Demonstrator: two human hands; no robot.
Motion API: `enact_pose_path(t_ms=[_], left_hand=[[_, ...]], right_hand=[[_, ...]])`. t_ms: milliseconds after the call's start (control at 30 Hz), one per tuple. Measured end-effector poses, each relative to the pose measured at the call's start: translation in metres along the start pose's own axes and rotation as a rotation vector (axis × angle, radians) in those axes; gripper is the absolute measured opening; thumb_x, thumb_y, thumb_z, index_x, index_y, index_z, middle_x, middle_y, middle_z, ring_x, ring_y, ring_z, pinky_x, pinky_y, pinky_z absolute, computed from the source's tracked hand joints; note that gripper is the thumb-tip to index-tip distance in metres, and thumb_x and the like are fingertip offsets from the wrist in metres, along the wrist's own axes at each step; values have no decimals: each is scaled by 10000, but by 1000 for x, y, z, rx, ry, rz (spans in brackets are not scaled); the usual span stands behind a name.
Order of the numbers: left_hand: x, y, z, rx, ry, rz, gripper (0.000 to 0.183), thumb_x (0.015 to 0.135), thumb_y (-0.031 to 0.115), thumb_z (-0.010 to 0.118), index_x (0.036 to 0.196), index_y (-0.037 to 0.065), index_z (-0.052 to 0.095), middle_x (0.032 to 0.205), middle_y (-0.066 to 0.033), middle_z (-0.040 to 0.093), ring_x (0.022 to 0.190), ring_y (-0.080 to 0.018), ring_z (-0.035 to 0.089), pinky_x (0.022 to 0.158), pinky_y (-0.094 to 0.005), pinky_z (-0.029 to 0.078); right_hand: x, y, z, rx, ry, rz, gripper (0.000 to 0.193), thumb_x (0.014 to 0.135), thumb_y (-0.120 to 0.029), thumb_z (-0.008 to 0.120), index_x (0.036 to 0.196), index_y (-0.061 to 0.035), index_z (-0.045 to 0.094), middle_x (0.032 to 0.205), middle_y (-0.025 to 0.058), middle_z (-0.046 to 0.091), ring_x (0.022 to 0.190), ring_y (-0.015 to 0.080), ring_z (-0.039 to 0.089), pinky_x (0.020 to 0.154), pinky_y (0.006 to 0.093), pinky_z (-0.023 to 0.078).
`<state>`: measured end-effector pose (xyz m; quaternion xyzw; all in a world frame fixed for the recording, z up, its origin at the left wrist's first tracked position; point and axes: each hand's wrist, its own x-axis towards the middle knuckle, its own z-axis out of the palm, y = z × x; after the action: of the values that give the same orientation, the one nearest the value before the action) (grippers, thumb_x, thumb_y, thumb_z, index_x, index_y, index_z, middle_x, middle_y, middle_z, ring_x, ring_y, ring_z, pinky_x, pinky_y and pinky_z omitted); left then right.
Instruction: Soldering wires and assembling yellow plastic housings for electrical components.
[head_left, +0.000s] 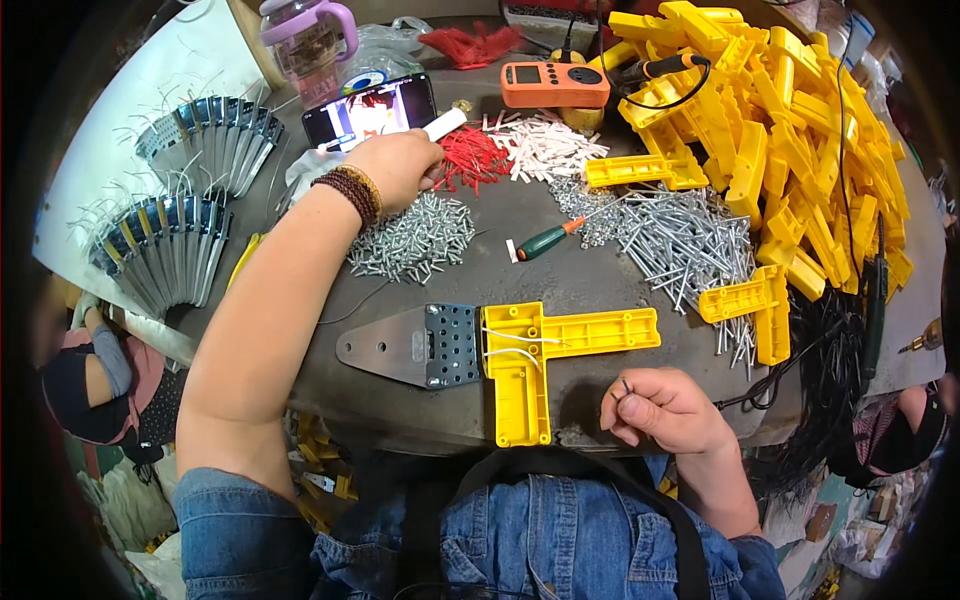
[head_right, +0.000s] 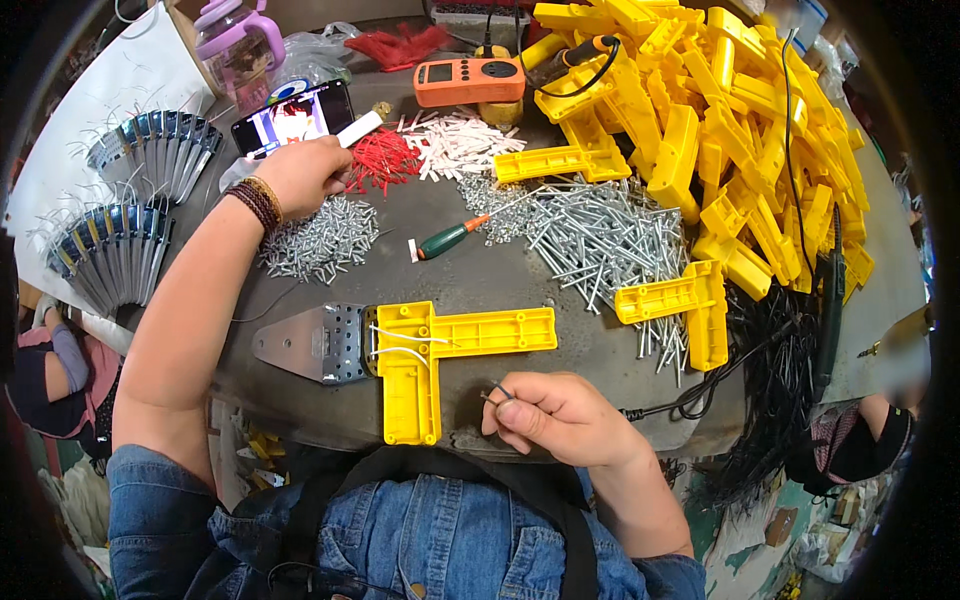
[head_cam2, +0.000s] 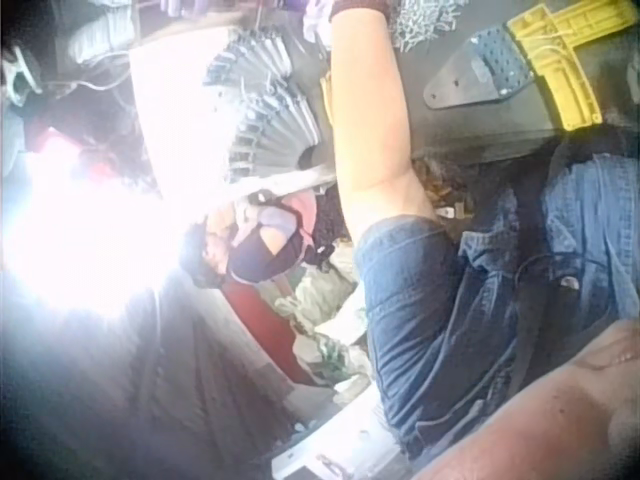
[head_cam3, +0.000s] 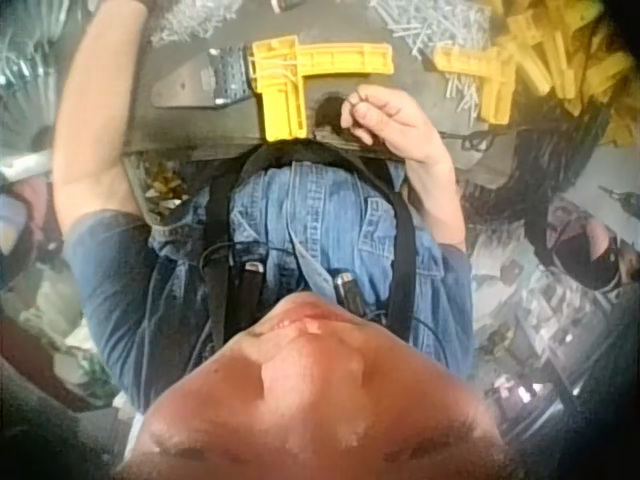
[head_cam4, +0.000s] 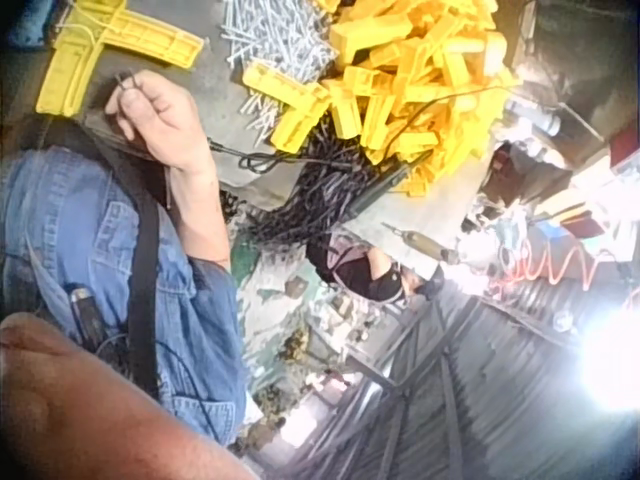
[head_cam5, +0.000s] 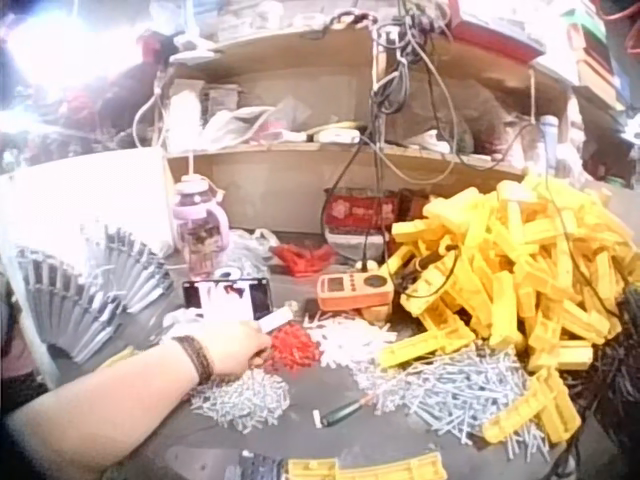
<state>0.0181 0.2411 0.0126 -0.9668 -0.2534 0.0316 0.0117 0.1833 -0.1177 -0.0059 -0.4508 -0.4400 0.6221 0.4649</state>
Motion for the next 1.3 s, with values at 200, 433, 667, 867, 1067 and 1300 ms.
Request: enact_pose_path(t_ms=[200, 433, 667, 867, 1067, 1300], left_hand=[[-9, 1, 18, -174, 303, 65, 96, 869, 93, 591, 957, 56, 576, 910, -139, 627, 870, -339, 627, 748, -423, 498], [-31, 43, -12, -1211, 298, -163, 111, 982, 137, 541, 1012, 39, 581, 791, 6, 594, 669, -48, 564, 582, -202, 461], [-117, 179, -27, -1157, 439, 354, 105, 889, 80, 644, 916, 9, 572, 928, -119, 567, 863, -270, 578, 771, -353, 483], [-119, 178, -13, -1183, 375, 277, 89, 919, 73, 593, 935, 0, 545, 953, -143, 547, 861, -279, 562, 770, -344, 474], [-127, 169, -21, -1100, 361, 291, 91, 916, 75, 582, 946, 4, 534, 1012, -153, 542, 882, -297, 549, 834, -360, 451], [-136, 136, 3, -482, 583, 282, 313, 716, 164, 750, 947, 46, 576, 1160, -155, 588, 1085, -346, 551, 944, -450, 407]], right_hand=[[-1, -2, -1, -28, 3, 29, 255, 1026, -194, 496, 961, 25, 610, 718, 10, 546, 645, 70, 492, 584, 212, 373], [-3, -8, 5, -75, 43, 56, 250, 1014, -205, 519, 973, 21, 617, 715, 5, 550, 647, 61, 486, 588, 213, 373], [3, -21, 31, -230, 402, -233, 175, 905, -112, 670, 1022, 16, 648, 729, -25, 572, 624, 30, 462, 560, 201, 374], [6, -20, 28, -321, 377, -266, 156, 924, -130, 659, 970, 18, 679, 750, 17, 644, 675, 50, 546, 603, 222, 428], [2, -19, 28, -303, 427, -256, 171, 939, -150, 644, 923, 16, 685, 762, 27, 665, 690, 48, 552, 614, 213, 428], [-4, 0, 24, 67, 466, -337, 245, 965, -181, 618, 804, 3, 639, 690, -6, 595, 600, 36, 480, 547, 204, 379]])
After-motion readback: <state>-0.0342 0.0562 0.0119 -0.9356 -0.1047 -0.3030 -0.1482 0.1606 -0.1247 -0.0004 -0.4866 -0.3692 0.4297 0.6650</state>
